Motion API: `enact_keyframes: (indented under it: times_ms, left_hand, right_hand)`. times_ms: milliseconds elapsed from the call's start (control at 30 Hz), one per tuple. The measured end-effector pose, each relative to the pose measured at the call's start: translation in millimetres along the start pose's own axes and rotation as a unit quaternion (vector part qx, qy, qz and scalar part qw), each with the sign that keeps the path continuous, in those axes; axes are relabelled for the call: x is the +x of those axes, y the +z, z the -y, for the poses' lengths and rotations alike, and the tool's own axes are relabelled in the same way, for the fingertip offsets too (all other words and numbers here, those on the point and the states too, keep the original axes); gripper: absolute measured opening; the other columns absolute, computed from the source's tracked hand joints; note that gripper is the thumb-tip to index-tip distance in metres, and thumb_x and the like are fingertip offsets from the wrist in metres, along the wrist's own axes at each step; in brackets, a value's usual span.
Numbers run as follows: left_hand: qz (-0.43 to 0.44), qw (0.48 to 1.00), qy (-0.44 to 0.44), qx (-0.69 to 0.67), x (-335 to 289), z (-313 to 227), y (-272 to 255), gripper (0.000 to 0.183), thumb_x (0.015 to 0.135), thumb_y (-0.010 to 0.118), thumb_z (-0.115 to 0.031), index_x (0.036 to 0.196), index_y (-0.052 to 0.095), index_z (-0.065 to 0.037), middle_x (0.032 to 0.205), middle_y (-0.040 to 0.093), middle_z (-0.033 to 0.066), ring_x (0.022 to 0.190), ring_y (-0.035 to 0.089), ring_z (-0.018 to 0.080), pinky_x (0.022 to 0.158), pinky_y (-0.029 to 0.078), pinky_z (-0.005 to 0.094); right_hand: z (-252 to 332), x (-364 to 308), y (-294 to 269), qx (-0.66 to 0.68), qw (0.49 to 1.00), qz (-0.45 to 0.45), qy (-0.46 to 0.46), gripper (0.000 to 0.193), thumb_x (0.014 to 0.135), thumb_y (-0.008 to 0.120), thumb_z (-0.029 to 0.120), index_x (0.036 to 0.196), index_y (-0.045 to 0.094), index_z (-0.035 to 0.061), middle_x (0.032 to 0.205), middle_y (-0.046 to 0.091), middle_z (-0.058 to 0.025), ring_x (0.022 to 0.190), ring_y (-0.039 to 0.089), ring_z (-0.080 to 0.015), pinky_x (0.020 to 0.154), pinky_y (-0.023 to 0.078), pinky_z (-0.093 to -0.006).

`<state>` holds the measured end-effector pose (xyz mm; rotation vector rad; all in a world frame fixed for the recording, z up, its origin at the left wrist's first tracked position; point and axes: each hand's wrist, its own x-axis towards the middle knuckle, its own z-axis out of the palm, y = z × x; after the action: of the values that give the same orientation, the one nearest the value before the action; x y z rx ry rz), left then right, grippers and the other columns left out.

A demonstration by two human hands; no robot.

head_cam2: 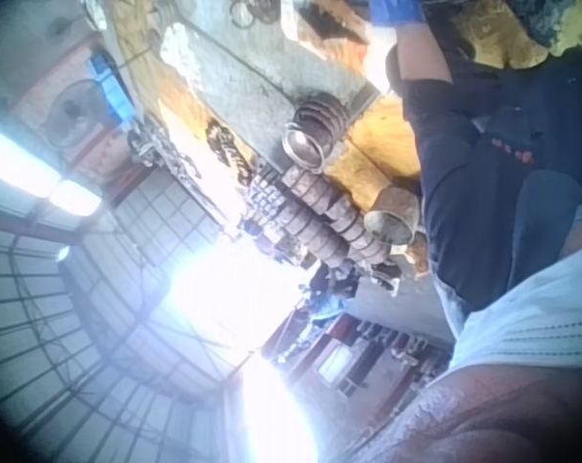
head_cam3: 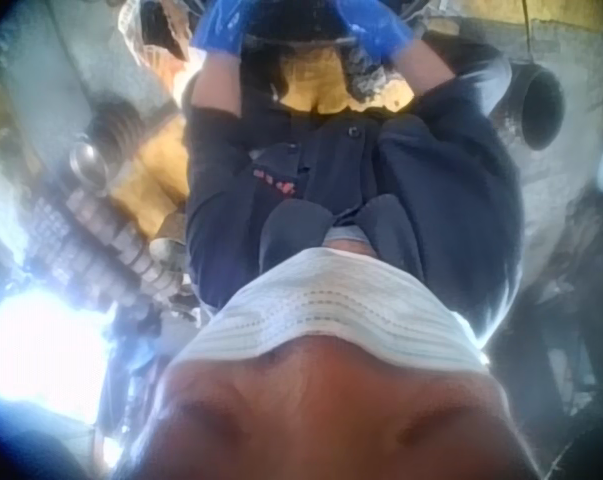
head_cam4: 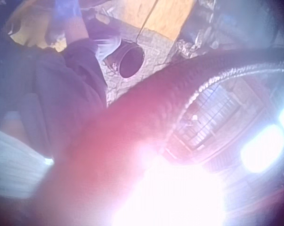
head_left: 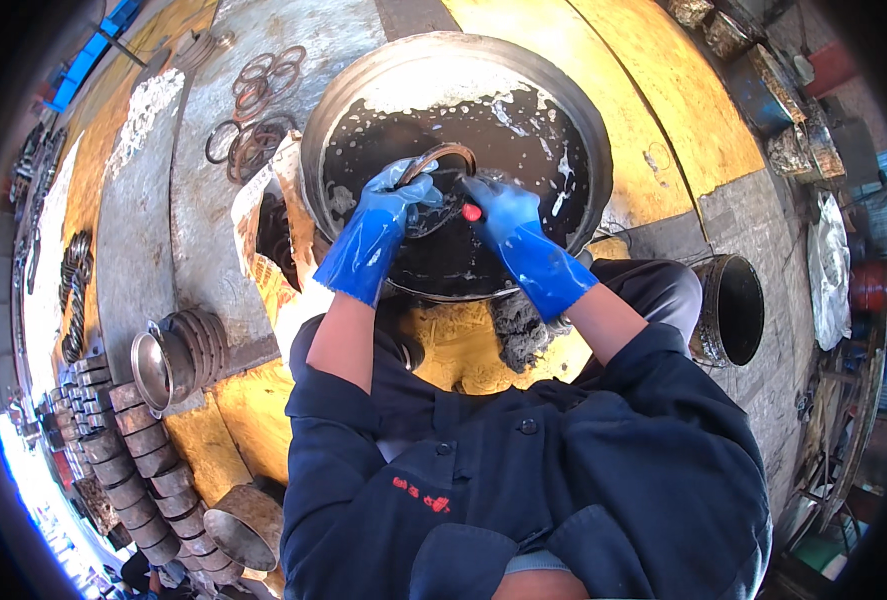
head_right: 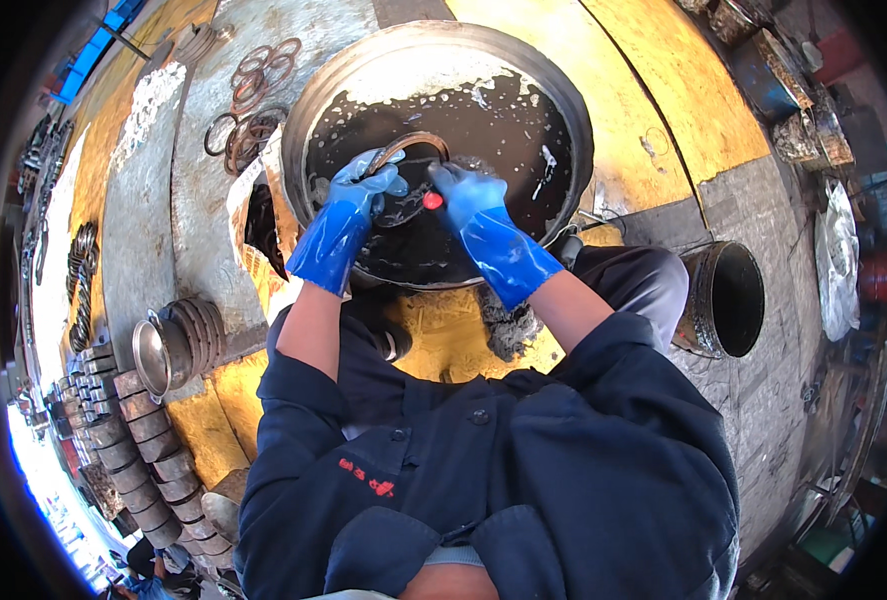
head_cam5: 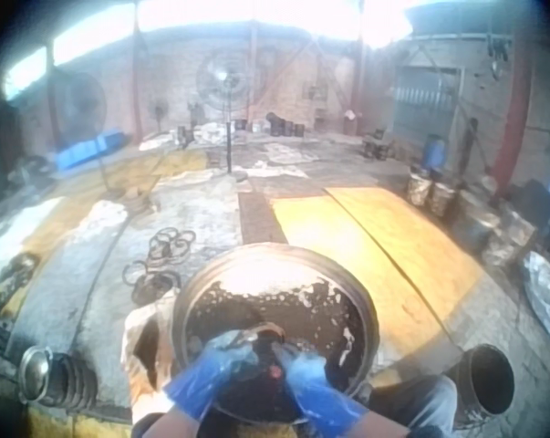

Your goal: The person cleans metal rings using a brush while they are submerged in a large basin of dark liquid.

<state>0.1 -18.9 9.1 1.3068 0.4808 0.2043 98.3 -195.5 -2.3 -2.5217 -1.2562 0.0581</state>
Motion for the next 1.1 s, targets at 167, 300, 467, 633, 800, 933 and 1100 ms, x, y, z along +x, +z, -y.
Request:
enact_keyframes:
  times_ms: [167,300,467,633,800,933,1100]
  left_hand:
    - [0.007,0.999,0.004,0.037,-0.3,4.8,-5.1,0.027,0.090,0.066,-0.015,0.116,0.067,-0.008,0.081,0.071,0.0049,0.068,0.065,0.0094,0.052,0.040,0.0208]
    - [0.010,0.999,0.007,0.053,-0.1,5.0,-2.9,0.025,0.090,0.066,-0.015,0.114,0.068,-0.008,0.082,0.071,0.0052,0.069,0.065,0.0108,0.054,0.042,0.0223]
    - [0.015,1.000,0.005,0.007,3.0,7.6,2.3,0.024,0.090,0.066,-0.014,0.113,0.068,-0.007,0.080,0.071,0.0064,0.068,0.065,0.0118,0.054,0.043,0.0225]
    - [0.003,1.000,0.013,-0.001,-1.5,7.8,-3.3,0.025,0.090,0.065,-0.012,0.114,0.068,-0.007,0.079,0.070,0.0062,0.067,0.064,0.0116,0.054,0.042,0.0226]
    - [0.035,0.998,0.011,-0.042,-3.9,-0.5,4.4,0.025,0.090,0.064,-0.012,0.114,0.067,-0.008,0.078,0.070,0.0059,0.065,0.063,0.0098,0.048,0.038,0.0218]
    - [0.022,0.999,0.013,0.033,-0.1,4.2,-4.9,0.024,0.091,0.065,-0.013,0.114,0.068,-0.008,0.079,0.070,0.0052,0.066,0.063,0.0098,0.050,0.039,0.0220]
    - [-0.013,1.000,0.002,0.012,6.3,4.2,7.2,0.024,0.090,0.065,-0.014,0.114,0.069,-0.009,0.082,0.071,0.0032,0.064,0.062,0.0086,0.049,0.038,0.0200]
  right_hand:
    - [-2.0,-4.5,-8.3,0.020,0.995,-0.085,-0.053,0.043,0.079,0.067,0.016,0.122,0.062,0.0194,0.120,0.065,-0.0083,0.096,0.067,-0.0307,0.084,0.054,-0.0397]
    - [-14.8,9.4,12.9,0.223,0.965,0.027,0.135,0.025,0.086,0.067,0.020,0.110,0.069,0.0140,0.102,0.071,-0.0061,0.090,0.068,-0.0222,0.081,0.053,-0.0328]
    - [-20.2,9.5,29.5,0.462,0.858,0.095,0.204,0.022,0.086,0.070,0.016,0.105,0.070,0.0039,0.092,0.072,-0.0063,0.083,0.066,-0.0154,0.076,0.053,-0.0301]
    - [7.2,3.0,14.7,0.660,0.705,0.109,0.235,0.022,0.086,0.070,0.013,0.104,0.069,-0.0007,0.093,0.071,-0.0081,0.082,0.066,-0.0157,0.073,0.053,-0.0294]
    - [-7.8,6.8,13.4,0.491,0.840,0.186,0.137,0.025,0.089,0.067,0.014,0.111,0.067,0.0015,0.094,0.071,-0.0060,0.082,0.065,-0.0143,0.076,0.052,-0.0304]
    - [26.9,4.6,-7.9,0.120,0.980,0.150,0.052,0.028,0.088,0.064,0.033,0.106,0.069,0.0132,0.095,0.072,-0.0068,0.095,0.068,-0.0266,0.083,0.052,-0.0391]
    - [-2.2,16.6,4.7,-0.069,0.994,0.086,0.022,0.048,0.080,0.065,0.023,0.127,0.055,0.0216,0.124,0.062,-0.0066,0.103,0.065,-0.0274,0.080,0.053,-0.0416]
